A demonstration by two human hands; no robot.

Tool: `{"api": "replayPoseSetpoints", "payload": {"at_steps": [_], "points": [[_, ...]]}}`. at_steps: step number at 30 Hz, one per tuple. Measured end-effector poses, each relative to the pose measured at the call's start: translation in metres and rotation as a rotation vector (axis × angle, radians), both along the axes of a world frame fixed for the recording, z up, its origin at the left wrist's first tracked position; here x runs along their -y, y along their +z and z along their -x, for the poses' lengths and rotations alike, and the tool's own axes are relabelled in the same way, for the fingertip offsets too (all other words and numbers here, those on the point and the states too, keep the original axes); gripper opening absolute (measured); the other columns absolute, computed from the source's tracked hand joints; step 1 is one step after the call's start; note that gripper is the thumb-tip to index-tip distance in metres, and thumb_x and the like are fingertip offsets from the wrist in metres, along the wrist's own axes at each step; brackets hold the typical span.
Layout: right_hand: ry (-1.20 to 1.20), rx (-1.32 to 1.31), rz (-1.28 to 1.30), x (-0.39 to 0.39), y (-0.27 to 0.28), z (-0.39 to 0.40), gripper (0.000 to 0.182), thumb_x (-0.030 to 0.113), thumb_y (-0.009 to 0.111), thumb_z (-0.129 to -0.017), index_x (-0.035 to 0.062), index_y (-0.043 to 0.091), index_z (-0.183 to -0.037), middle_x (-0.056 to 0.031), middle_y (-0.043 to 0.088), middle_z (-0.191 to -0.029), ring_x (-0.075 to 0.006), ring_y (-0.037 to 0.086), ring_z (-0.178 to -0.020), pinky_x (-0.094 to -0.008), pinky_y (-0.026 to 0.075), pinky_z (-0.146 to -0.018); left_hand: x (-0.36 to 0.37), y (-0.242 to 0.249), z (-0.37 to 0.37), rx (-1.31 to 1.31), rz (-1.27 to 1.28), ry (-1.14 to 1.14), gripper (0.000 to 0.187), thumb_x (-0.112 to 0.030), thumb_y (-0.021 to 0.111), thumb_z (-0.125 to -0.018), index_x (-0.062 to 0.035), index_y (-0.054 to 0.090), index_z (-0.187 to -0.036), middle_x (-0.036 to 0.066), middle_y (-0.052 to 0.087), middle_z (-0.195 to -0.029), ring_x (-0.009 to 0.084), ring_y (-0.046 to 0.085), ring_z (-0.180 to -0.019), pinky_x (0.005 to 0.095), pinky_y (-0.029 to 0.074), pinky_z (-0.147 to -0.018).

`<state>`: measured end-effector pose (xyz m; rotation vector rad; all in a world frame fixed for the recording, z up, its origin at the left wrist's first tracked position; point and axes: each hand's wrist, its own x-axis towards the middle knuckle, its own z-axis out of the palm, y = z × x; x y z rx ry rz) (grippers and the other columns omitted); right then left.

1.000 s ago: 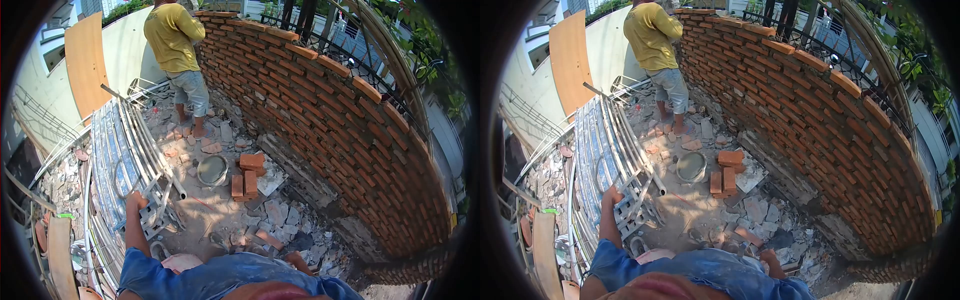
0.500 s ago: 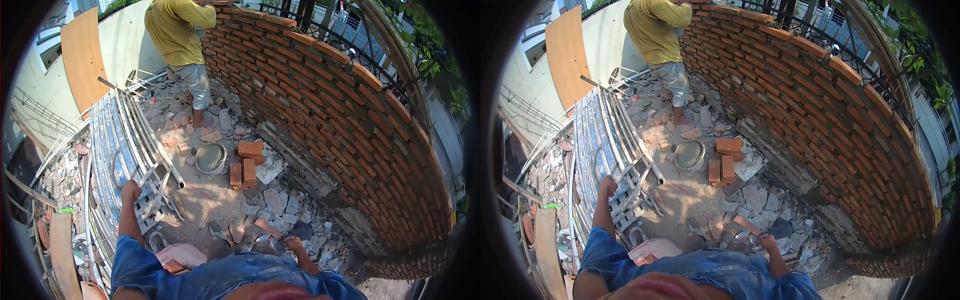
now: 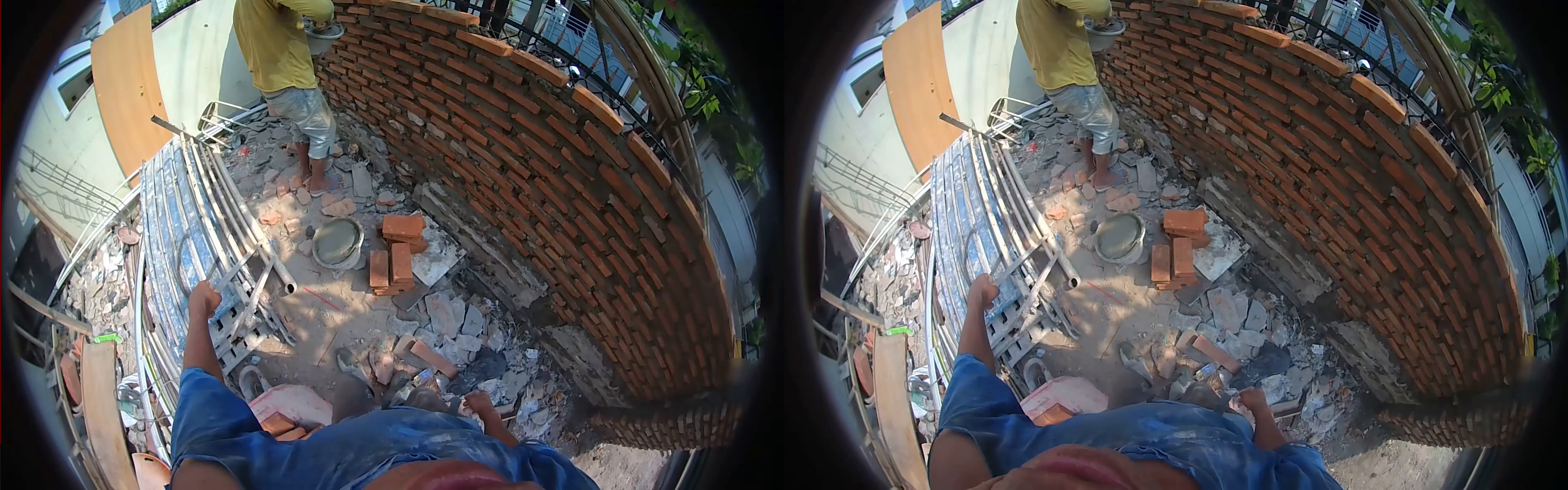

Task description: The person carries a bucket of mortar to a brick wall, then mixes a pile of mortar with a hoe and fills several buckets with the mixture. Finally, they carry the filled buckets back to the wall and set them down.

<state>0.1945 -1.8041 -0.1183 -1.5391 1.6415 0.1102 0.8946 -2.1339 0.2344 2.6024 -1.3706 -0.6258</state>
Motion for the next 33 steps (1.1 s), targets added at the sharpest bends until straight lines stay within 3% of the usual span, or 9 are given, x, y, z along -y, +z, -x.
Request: {"api": "replayPoseSetpoints", "payload": {"at_steps": [3,5,9,17,24,26,27,29,33], "points": [[-0.06,0.065,-0.005,0.009,0.017,-0.005,0.023,0.018,0.048,-0.085,0.0018,0.064,-0.086,-0.007,0.067,-0.08,-0.0166,0.065,-0.066,-0.0312,0.051,-0.052,0.005,-0.008,-0.011,0.034,-0.061,-0.033,0.028,-0.004,0.047,-0.072,0.0083,0.057,-0.096,0.025,0.063,-0.085,0.035,0.066,-0.065,0.0405,0.052,-0.049],[-0.676,0.181,-0.259,0.02,0.062,-0.024,0.021,0.018,0.053,-0.082,0.0016,0.064,-0.088,-0.0075,0.067,-0.08,-0.0178,0.065,-0.065,-0.0311,0.049,-0.05,-0.005,0.011,0.008,0.036,-0.02,-0.015,0.028,-0.004,0.047,-0.072,0.0085,0.057,-0.095,0.025,0.064,-0.084,0.035,0.066,-0.065,0.0403,0.053,-0.05],[-0.686,0.116,-0.221,0.025,0.051,-0.026,0.02,0.018,0.056,-0.08,0.0024,0.064,-0.089,-0.0082,0.067,-0.081,-0.0186,0.065,-0.064,-0.0315,0.048,-0.049,-0.007,0.02,0.015,0.032,-0.015,-0.019,0.027,-0.005,0.047,-0.071,0.0076,0.059,-0.092,0.024,0.064,-0.083,0.0344,0.065,-0.063,0.0398,0.053,-0.051],[-0.176,-0.073,-0.123,0.031,0.065,-0.025,0.011,0.014,0.06,-0.079,0.0092,0.067,-0.086,-0.0044,0.065,-0.082,-0.0163,0.065,-0.07,-0.0335,0.052,-0.058,0.001,-0.003,-0.008,0.014,-0.03,-0.08,0.031,-0.002,0.048,-0.069,0.0059,0.056,-0.098,0.022,0.063,-0.083,0.0335,0.065,-0.064,0.039,0.052,-0.049],[-0.291,-0.112,-0.172,0.028,0.066,-0.029,0.013,0.018,0.064,-0.076,0.0099,0.068,-0.085,-0.0053,0.065,-0.083,-0.0176,0.064,-0.076,-0.0346,0.051,-0.066,0.001,-0.004,-0.008,-0.018,-0.001,-0.017,0.031,-0.002,0.046,-0.069,0.0069,0.058,-0.095,0.025,0.063,-0.085,0.0348,0.065,-0.063,0.0401,0.052,-0.052],[0.447,-0.371,0.287,0.023,0.064,-0.024,0.014,0.017,0.061,-0.076,0.0075,0.067,-0.085,-0.0063,0.066,-0.081,-0.0172,0.064,-0.071,-0.0332,0.051,-0.062,-0.004,0.004,0.0,-0.011,0.009,-0.003,0.031,-0.002,0.046,-0.069,0.0067,0.058,-0.096,0.024,0.064,-0.085,0.0345,0.065,-0.063,0.0396,0.052,-0.051],[0.446,-0.37,0.284,0.024,0.059,-0.022,0.014,0.017,0.061,-0.076,0.0075,0.067,-0.085,-0.0063,0.066,-0.081,-0.0172,0.064,-0.071,-0.0332,0.051,-0.062,-0.005,0.008,0.004,-0.006,0.021,0.007,0.031,-0.002,0.045,-0.069,0.0065,0.058,-0.096,0.024,0.064,-0.085,0.0343,0.065,-0.063,0.039,0.052,-0.051],[-0.352,0.052,-0.136,0.02,0.051,-0.021,0.015,0.015,0.057,-0.077,0.0055,0.065,-0.086,-0.007,0.066,-0.077,-0.0169,0.064,-0.064,-0.0325,0.05,-0.056,-0.003,-0.004,-0.005,-0.019,0.043,0.006,0.03,-0.002,0.046,-0.069,0.0066,0.059,-0.095,0.024,0.064,-0.084,0.034,0.065,-0.063,0.039,0.052,-0.05],[-0.636,0.076,-0.21,0.013,0.063,-0.026,0.016,0.015,0.054,-0.078,0.0049,0.066,-0.083,-0.0066,0.066,-0.075,-0.0167,0.064,-0.06,-0.0323,0.05,-0.053,-0.005,0.001,0.001,-0.005,0.062,-0.003,0.028,-0.002,0.046,-0.069,0.0064,0.059,-0.092,0.023,0.064,-0.082,0.0339,0.065,-0.061,0.0386,0.05,-0.046]]}}
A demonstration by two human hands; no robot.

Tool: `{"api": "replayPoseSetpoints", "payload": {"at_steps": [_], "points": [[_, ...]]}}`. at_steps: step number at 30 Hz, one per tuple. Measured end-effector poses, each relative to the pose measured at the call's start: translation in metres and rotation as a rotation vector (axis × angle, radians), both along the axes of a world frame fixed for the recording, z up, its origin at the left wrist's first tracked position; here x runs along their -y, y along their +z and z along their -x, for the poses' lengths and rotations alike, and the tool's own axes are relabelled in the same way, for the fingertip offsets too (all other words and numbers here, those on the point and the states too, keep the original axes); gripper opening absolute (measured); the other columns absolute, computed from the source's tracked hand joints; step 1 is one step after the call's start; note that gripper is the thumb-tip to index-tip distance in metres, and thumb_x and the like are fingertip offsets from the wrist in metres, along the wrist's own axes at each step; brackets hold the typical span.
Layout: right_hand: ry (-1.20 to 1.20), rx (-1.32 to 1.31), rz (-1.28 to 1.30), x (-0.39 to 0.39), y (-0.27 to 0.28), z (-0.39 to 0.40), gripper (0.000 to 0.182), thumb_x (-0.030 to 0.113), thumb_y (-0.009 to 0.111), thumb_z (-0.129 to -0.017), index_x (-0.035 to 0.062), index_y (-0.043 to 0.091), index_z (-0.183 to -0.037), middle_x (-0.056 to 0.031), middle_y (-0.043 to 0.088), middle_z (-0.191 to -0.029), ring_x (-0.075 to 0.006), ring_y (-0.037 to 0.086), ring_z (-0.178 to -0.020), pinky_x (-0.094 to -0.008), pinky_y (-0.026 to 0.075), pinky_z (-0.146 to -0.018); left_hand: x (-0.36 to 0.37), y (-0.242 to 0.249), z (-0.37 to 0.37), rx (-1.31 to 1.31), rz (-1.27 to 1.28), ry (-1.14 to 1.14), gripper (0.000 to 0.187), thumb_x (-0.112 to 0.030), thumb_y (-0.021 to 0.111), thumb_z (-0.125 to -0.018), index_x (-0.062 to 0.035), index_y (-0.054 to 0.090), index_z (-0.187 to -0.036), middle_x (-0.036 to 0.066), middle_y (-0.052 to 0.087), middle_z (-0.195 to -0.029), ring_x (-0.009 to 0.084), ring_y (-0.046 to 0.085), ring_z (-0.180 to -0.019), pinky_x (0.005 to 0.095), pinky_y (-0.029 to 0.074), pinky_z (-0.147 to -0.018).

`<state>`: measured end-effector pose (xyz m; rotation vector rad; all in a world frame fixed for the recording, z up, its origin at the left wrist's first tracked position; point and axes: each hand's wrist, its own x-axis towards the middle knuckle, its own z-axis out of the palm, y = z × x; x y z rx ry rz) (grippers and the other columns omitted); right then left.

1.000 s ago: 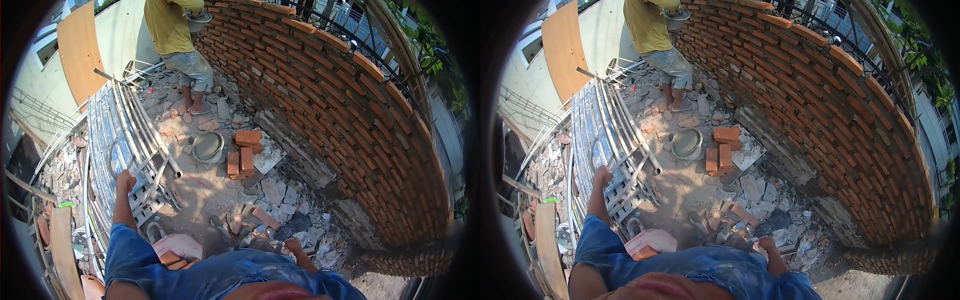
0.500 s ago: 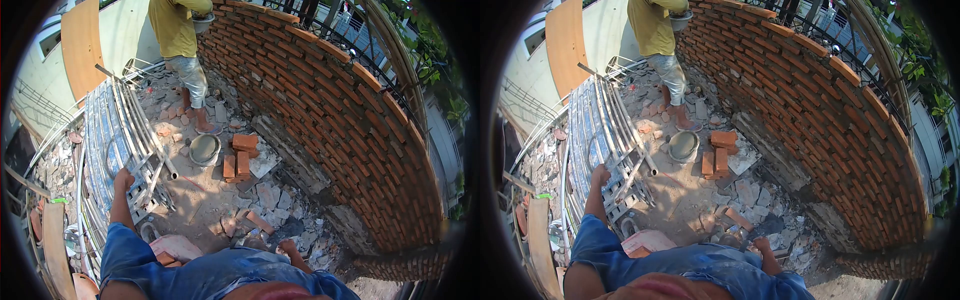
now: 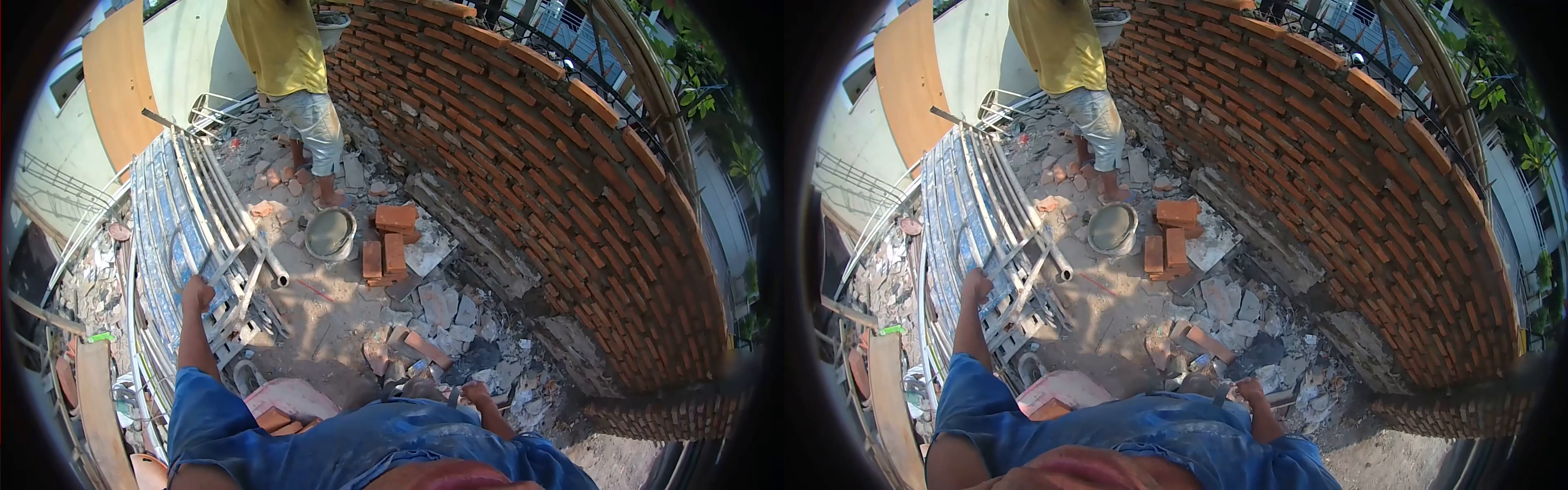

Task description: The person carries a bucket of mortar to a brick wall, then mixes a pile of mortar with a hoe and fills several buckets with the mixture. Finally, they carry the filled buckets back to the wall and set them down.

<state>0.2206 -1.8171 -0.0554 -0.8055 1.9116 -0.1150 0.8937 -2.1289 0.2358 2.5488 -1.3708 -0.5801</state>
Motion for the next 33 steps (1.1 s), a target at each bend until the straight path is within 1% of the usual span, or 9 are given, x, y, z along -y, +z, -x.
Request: {"api": "replayPoseSetpoints", "payload": {"at_steps": [3,5,18,21,23,24,26,30,33], "points": [[-0.082,0.082,0.024,-0.003,-0.004,0.008,0.017,0.017,0.055,-0.078,0.0058,0.067,-0.081,-0.0059,0.067,-0.076,-0.0167,0.064,-0.061,-0.0328,0.05,-0.053,0.005,-0.01,-0.009,-0.028,0.003,0.004,0.028,-0.002,0.046,-0.069,0.0057,0.06,-0.092,0.023,0.064,-0.08,0.0334,0.065,-0.061,0.0382,0.05,-0.044],[0.278,-0.067,0.14,-0.006,-0.005,0.013,0.017,0.018,0.055,-0.077,0.0061,0.068,-0.079,-0.0059,0.067,-0.076,-0.0168,0.065,-0.061,-0.0318,0.051,-0.054,0.003,-0.004,-0.003,-0.031,-0.006,0.006,0.027,-0.002,0.046,-0.069,0.0054,0.06,-0.091,0.023,0.064,-0.078,0.033,0.065,-0.06,0.0379,0.05,-0.044],[0.337,-0.108,0.137,-0.027,-0.022,0.025,0.015,0.018,0.057,-0.078,0.0073,0.068,-0.08,-0.0059,0.066,-0.08,-0.0149,0.065,-0.068,-0.0306,0.052,-0.057,0.001,-0.001,0.0,0.001,-0.023,0.019,0.025,-0.004,0.049,-0.072,0.0019,0.056,-0.096,0.018,0.062,-0.073,0.0294,0.063,-0.055,0.0378,0.048,-0.042],[0.038,-0.025,-0.024,-0.026,-0.011,0.021,0.022,0.026,0.058,-0.075,0.0133,0.069,-0.089,-0.0109,0.066,-0.095,-0.0268,0.064,-0.086,-0.0383,0.05,-0.075,0.005,-0.004,-0.003,-0.074,-0.054,0.006,0.021,-0.004,0.049,-0.073,0.0022,0.055,-0.093,0.016,0.059,-0.069,0.0272,0.061,-0.053,0.0381,0.046,-0.04],[0.735,-0.256,0.152,-0.026,-0.01,0.025,0.023,0.027,0.058,-0.074,0.0124,0.07,-0.087,-0.0109,0.066,-0.094,-0.0259,0.064,-0.085,-0.0378,0.05,-0.074,0.002,0.003,0.005,-0.065,-0.054,0.019,0.02,-0.003,0.049,-0.074,0.0022,0.054,-0.092,0.015,0.058,-0.068,0.0263,0.06,-0.052,0.0376,0.046,-0.04],[0.737,-0.256,0.152,-0.026,-0.013,0.023,0.023,0.027,0.058,-0.074,0.0124,0.07,-0.087,-0.0109,0.066,-0.094,-0.0259,0.064,-0.085,-0.0378,0.05,-0.074,0.002,0.006,0.008,-0.056,-0.051,0.031,0.018,-0.003,0.049,-0.074,0.0022,0.054,-0.091,0.014,0.057,-0.066,0.0255,0.059,-0.05,0.0372,0.045,-0.04],[0.145,-0.036,0.056,-0.026,-0.013,0.018,0.023,0.028,0.058,-0.075,0.0126,0.07,-0.087,-0.0113,0.066,-0.091,-0.0249,0.064,-0.085,-0.0375,0.05,-0.073,0.002,0.005,0.007,-0.067,-0.057,0.043,0.02,-0.003,0.049,-0.074,0.0018,0.054,-0.092,0.015,0.058,-0.068,0.0262,0.059,-0.051,0.0368,0.046,-0.04],[0.105,-0.057,-0.006,-0.023,-0.001,0.011,0.024,0.03,0.057,-0.076,0.0131,0.069,-0.088,-0.0101,0.066,-0.09,-0.0237,0.064,-0.085,-0.0376,0.05,-0.072,0.005,-0.002,-0.004,-0.058,-0.087,-0.01,0.027,-0.003,0.05,-0.072,0.0011,0.055,-0.099,0.018,0.061,-0.073,0.0281,0.062,-0.053,0.0359,0.048,-0.04],[-0.083,0.051,-0.011,-0.027,-0.006,0.008,0.016,0.016,0.054,-0.08,0.0052,0.065,-0.084,-0.0066,0.066,-0.077,-0.0165,0.065,-0.063,-0.0298,0.048,-0.047,0.003,0.001,0.0,-0.037,-0.047,0.016,0.032,-0.004,0.05,-0.071,0.0011,0.054,-0.102,0.019,0.062,-0.077,0.0286,0.063,-0.056,0.036,0.05,-0.042]]}}
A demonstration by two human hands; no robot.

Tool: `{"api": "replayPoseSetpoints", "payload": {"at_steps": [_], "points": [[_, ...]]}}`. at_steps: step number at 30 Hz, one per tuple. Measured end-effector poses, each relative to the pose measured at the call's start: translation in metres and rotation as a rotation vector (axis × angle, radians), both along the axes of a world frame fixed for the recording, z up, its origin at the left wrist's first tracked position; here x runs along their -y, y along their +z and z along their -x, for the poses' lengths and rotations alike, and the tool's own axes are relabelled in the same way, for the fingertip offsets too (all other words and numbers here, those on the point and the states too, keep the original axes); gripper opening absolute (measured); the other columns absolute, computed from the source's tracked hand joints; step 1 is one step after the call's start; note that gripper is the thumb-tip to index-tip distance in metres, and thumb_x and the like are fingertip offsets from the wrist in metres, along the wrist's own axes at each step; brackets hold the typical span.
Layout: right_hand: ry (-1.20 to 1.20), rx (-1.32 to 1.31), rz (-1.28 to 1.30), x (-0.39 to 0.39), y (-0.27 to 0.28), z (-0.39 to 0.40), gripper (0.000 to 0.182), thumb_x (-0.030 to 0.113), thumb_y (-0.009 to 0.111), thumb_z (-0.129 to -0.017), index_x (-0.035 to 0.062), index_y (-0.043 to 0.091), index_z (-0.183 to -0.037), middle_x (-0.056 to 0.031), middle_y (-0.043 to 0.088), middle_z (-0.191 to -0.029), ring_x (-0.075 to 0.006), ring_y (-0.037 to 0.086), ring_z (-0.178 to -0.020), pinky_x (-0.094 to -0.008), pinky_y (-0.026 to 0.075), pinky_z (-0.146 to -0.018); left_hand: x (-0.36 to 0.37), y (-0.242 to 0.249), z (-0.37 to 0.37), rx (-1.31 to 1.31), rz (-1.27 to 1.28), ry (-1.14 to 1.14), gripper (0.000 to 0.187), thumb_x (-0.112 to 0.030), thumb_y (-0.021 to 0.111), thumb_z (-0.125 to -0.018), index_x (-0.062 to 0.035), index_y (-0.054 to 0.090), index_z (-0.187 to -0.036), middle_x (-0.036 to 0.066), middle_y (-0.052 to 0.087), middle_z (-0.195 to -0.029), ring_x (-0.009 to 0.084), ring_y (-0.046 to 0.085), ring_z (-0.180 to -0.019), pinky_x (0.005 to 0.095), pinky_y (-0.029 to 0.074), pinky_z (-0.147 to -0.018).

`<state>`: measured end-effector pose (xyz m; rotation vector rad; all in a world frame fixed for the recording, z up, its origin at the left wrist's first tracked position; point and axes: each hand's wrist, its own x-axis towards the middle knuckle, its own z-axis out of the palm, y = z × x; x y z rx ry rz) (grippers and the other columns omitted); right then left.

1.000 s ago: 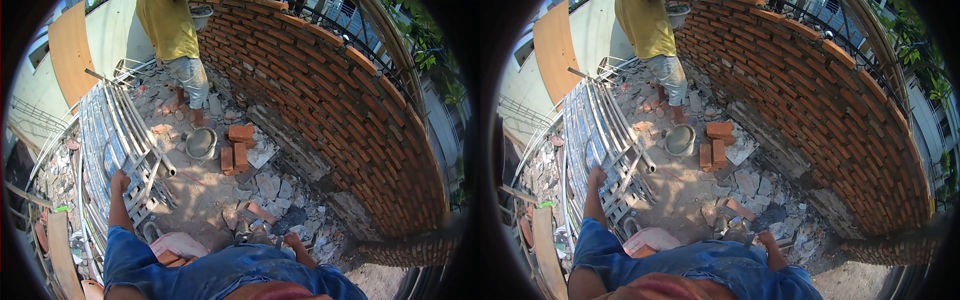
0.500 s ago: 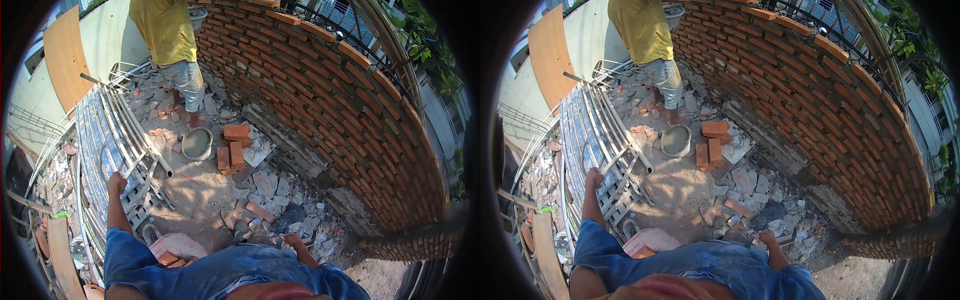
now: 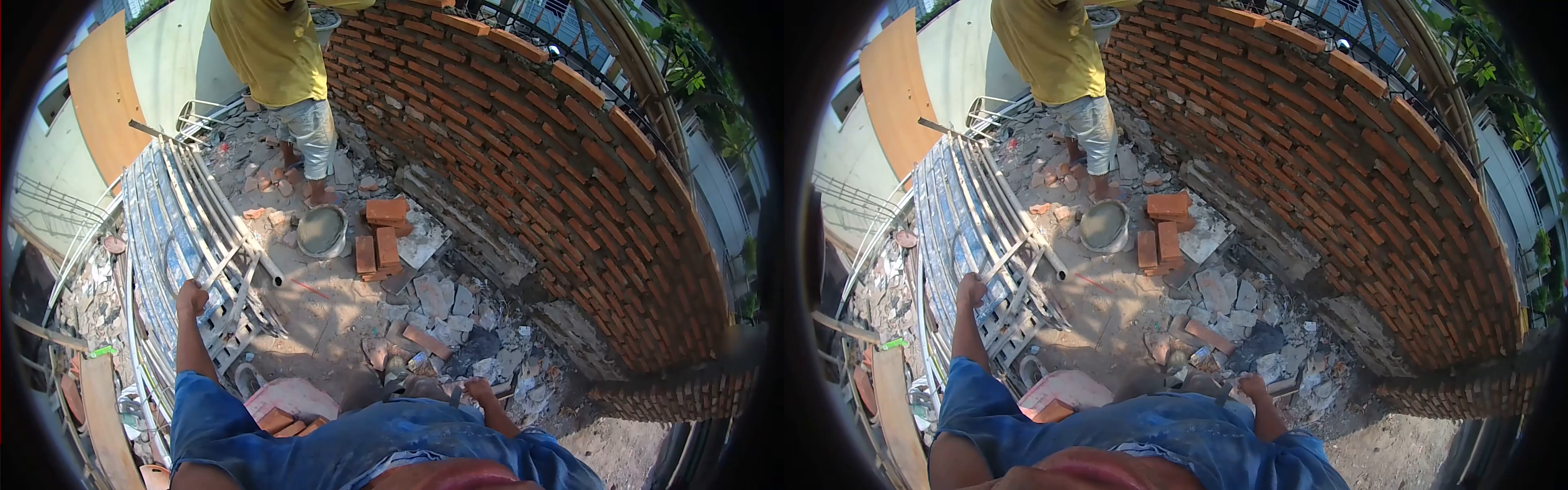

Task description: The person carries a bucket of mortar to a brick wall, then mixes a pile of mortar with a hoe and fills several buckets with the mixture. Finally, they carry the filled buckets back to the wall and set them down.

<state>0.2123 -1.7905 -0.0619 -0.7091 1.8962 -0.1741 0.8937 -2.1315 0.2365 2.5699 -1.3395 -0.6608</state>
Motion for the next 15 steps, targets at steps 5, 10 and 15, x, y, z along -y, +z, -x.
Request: {"api": "replayPoseSetpoints", "payload": {"at_steps": [5,10,15], "points": [[0.396,-0.106,0.137,-0.021,-0.041,0.002,0.023,0.023,0.051,-0.082,0.0045,0.064,-0.086,-0.0072,0.066,-0.077,-0.0163,0.064,-0.063,-0.0308,0.049,-0.049,0.0,0.006,0.005,-0.002,0.003,-0.017,0.033,-0.003,0.05,-0.07,0.0027,0.054,-0.102,0.019,0.062,-0.077,0.0295,0.064,-0.058,0.0359,0.05,-0.042],[0.139,-0.11,0.22,-0.034,-0.036,-0.011,0.022,0.023,0.051,-0.082,0.0071,0.064,-0.088,-0.005,0.066,-0.08,-0.0171,0.064,-0.066,-0.031,0.05,-0.051,0.003,-0.005,-0.002,-0.058,0.013,0.016,0.03,-0.003,0.049,-0.071,0.0044,0.056,-0.099,0.02,0.062,-0.078,0.0296,0.064,-0.058,0.0347,0.05,-0.042],[0.199,-0.073,0.246,-0.057,-0.076,-0.022,0.022,0.024,0.052,-0.082,0.0098,0.066,-0.093,-0.0027,0.066,-0.084,-0.018,0.065,-0.073,-0.0342,0.05,-0.057,0.001,0.001,0.008,0.027,0.024,-0.011,0.028,-0.002,0.049,-0.071,0.0044,0.057,-0.097,0.02,0.063,-0.079,0.0303,0.064,-0.056,0.0349,0.049,-0.042]]}}
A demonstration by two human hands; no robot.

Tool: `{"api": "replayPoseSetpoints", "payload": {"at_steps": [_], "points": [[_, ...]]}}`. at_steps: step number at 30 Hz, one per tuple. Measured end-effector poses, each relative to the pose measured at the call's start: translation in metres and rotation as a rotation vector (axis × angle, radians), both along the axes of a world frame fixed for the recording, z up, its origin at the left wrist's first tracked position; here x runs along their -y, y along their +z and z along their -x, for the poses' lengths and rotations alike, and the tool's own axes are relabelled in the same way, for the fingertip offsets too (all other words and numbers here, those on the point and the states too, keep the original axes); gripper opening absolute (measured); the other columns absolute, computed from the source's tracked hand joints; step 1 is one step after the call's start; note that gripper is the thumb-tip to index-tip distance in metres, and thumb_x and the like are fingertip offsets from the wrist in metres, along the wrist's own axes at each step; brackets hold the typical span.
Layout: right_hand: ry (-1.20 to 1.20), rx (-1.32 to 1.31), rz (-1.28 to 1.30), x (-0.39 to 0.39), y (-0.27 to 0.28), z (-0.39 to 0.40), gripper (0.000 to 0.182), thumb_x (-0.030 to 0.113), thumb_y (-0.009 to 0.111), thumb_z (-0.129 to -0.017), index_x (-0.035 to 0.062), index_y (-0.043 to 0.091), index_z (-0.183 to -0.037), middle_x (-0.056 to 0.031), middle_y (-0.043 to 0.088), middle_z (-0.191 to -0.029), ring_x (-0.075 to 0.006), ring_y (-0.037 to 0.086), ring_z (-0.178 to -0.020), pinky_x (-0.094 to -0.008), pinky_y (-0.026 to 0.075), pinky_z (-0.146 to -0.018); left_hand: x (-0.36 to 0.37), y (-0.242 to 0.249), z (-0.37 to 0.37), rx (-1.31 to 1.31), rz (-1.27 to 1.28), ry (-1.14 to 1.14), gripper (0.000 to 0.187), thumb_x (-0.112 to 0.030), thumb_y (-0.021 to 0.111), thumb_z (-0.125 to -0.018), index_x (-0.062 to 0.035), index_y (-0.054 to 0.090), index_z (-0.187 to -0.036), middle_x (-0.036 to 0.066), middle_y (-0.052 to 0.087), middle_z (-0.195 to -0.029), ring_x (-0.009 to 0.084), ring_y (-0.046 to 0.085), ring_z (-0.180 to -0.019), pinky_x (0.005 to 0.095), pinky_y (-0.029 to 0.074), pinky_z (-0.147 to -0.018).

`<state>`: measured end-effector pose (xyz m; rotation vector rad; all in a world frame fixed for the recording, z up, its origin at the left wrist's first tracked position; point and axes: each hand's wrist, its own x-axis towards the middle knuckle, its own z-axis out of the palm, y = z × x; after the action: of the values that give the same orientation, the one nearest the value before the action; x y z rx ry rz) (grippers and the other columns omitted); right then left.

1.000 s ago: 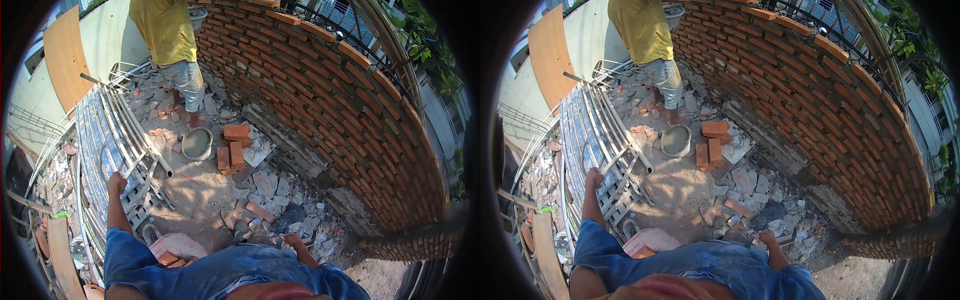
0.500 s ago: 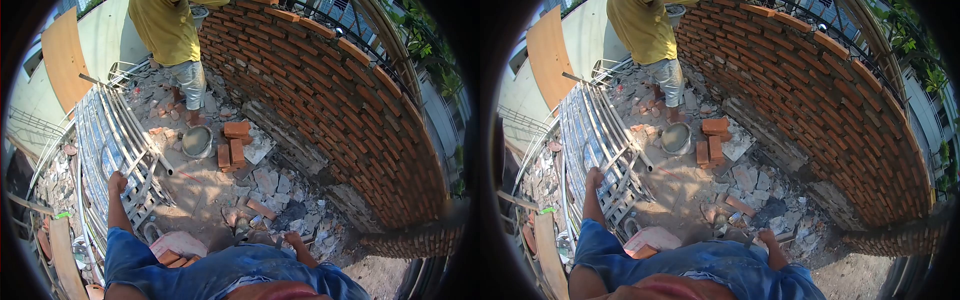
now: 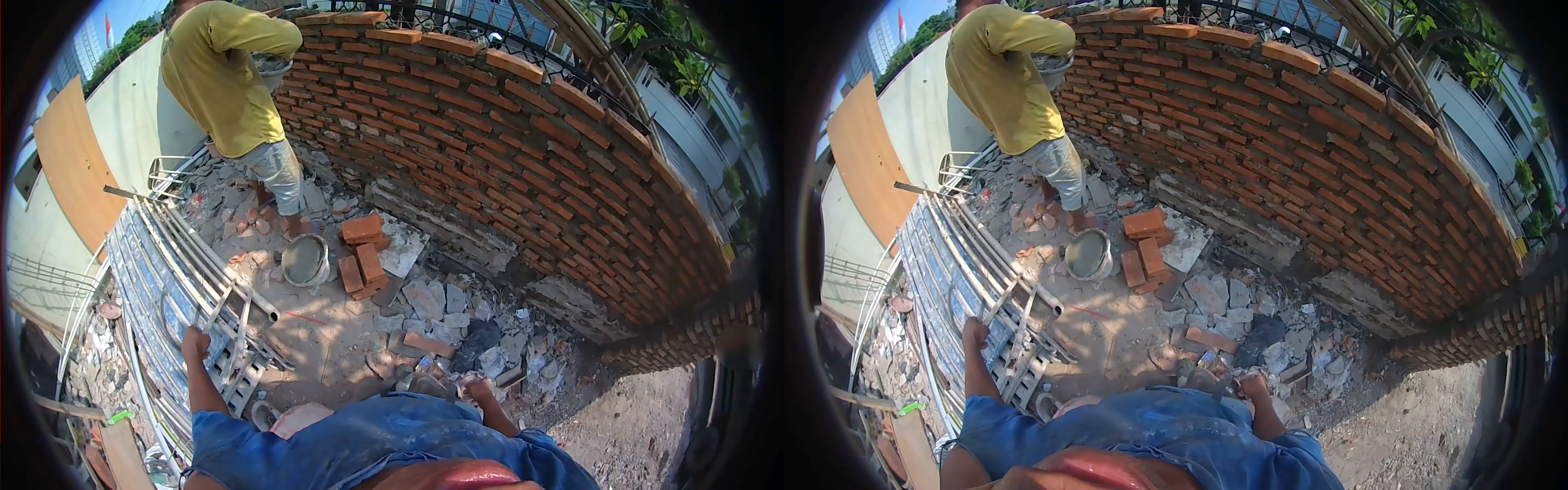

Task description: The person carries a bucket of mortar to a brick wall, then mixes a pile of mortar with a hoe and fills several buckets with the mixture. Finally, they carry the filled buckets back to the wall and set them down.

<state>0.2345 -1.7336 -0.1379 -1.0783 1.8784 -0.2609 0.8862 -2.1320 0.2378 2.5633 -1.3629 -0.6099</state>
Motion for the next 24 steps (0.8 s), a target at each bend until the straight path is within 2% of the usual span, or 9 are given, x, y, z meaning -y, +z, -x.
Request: {"api": "replayPoseSetpoints", "payload": {"at_steps": [3,5,8,12,14,19,22,23,24], "points": [[-0.229,0.006,-0.192,0.001,0.009,-0.022,0.023,0.027,0.054,-0.082,0.0127,0.067,-0.094,-0.0047,0.067,-0.09,-0.0193,0.064,-0.083,-0.038,0.049,-0.065,0.0,0.001,-0.001,0.049,-0.041,-0.04,0.028,-0.003,0.048,-0.072,0.0036,0.057,-0.097,0.019,0.064,-0.081,0.0308,0.063,-0.055,0.0357,0.05,-0.044],[0.498,-0.546,-0.1,0.007,0.042,-0.035,0.023,0.031,0.055,-0.082,0.0165,0.069,-0.094,-0.0057,0.067,-0.095,-0.0214,0.063,-0.091,-0.0407,0.048,-0.073,-0.002,-0.002,-0.001,0.113,-0.016,-0.054,0.03,-0.004,0.047,-0.072,0.0036,0.056,-0.099,0.021,0.064,-0.081,0.0313,0.063,-0.053,0.037,0.05,-0.046],[0.442,-0.551,-0.073,0.011,0.064,-0.05,0.027,0.037,0.053,-0.081,0.0196,0.07,-0.093,-0.0056,0.066,-0.098,-0.0238,0.062,-0.092,-0.04,0.048,-0.076,0.003,-0.006,-0.006,0.123,-0.061,-0.068,0.031,-0.003,0.047,-0.072,0.0056,0.055,-0.1,0.022,0.063,-0.08,0.0313,0.063,-0.052,0.0374,0.049,-0.045],[0.375,-0.596,-0.051,0.006,0.053,-0.06,0.035,0.045,0.049,-0.081,0.0195,0.069,-0.095,-0.0046,0.067,-0.097,-0.024,0.063,-0.093,-0.0402,0.048,-0.078,0.008,-0.007,-0.008,0.111,-0.108,-0.094,0.024,-0.003,0.048,-0.074,0.0085,0.057,-0.093,0.023,0.063,-0.075,0.0316,0.064,-0.053,0.0386,0.049,-0.045],[0.462,-0.589,-0.098,0.004,0.059,-0.064,0.04,0.049,0.047,-0.081,0.0191,0.069,-0.096,-0.0047,0.067,-0.097,-0.0237,0.063,-0.093,-0.0407,0.048,-0.079,0.01,-0.004,-0.004,0.119,-0.138,-0.096,0.022,-0.004,0.049,-0.074,0.0081,0.059,-0.09,0.022,0.063,-0.072,0.0314,0.064,-0.053,0.0391,0.049,-0.045],[0.478,-0.579,-0.223,0.003,0.081,-0.074,0.036,0.043,0.049,-0.082,0.0176,0.068,-0.098,-0.0046,0.067,-0.098,-0.0239,0.063,-0.094,-0.043,0.05,-0.074,0.011,-0.029,-0.023,0.144,-0.001,-0.153,0.02,-0.007,0.051,-0.074,0.0071,0.059,-0.085,0.022,0.063,-0.068,0.0324,0.063,-0.05,0.0398,0.05,-0.046],[0.351,-0.43,-0.064,-0.007,0.104,-0.08,0.024,0.024,0.054,-0.074,0.0118,0.069,-0.088,-0.0085,0.068,-0.081,-0.0212,0.066,-0.062,-0.0335,0.053,-0.057,0.002,-0.01,-0.012,0.106,0.006,-0.192,0.02,-0.007,0.051,-0.072,0.0062,0.059,-0.085,0.021,0.063,-0.068,0.0329,0.063,-0.052,0.0399,0.05,-0.046],[0.356,-0.428,-0.079,-0.009,0.106,-0.08,0.024,0.024,0.054,-0.074,0.0118,0.069,-0.088,-0.0085,0.068,-0.081,-0.0212,0.066,-0.062,-0.0335,0.053,-0.057,0.001,-0.005,-0.009,0.073,-0.013,-0.16,0.021,-0.006,0.05,-0.071,0.005,0.06,-0.086,0.022,0.063,-0.072,0.0339,0.064,-0.056,0.0398,0.05,-0.046],[0.174,-0.282,-0.168,-0.007,0.104,-0.079,0.023,0.023,0.054,-0.079,0.0073,0.065,-0.092,-0.0086,0.067,-0.085,-0.0204,0.066,-0.067,-0.0351,0.053,-0.06,0.003,-0.019,-0.02,0.07,-0.028,-0.16,0.021,-0.006,0.05,-0.071,0.005,0.06,-0.086,0.022,0.063,-0.072,0.0339,0.064,-0.056,0.0398,0.05,-0.046]]}}
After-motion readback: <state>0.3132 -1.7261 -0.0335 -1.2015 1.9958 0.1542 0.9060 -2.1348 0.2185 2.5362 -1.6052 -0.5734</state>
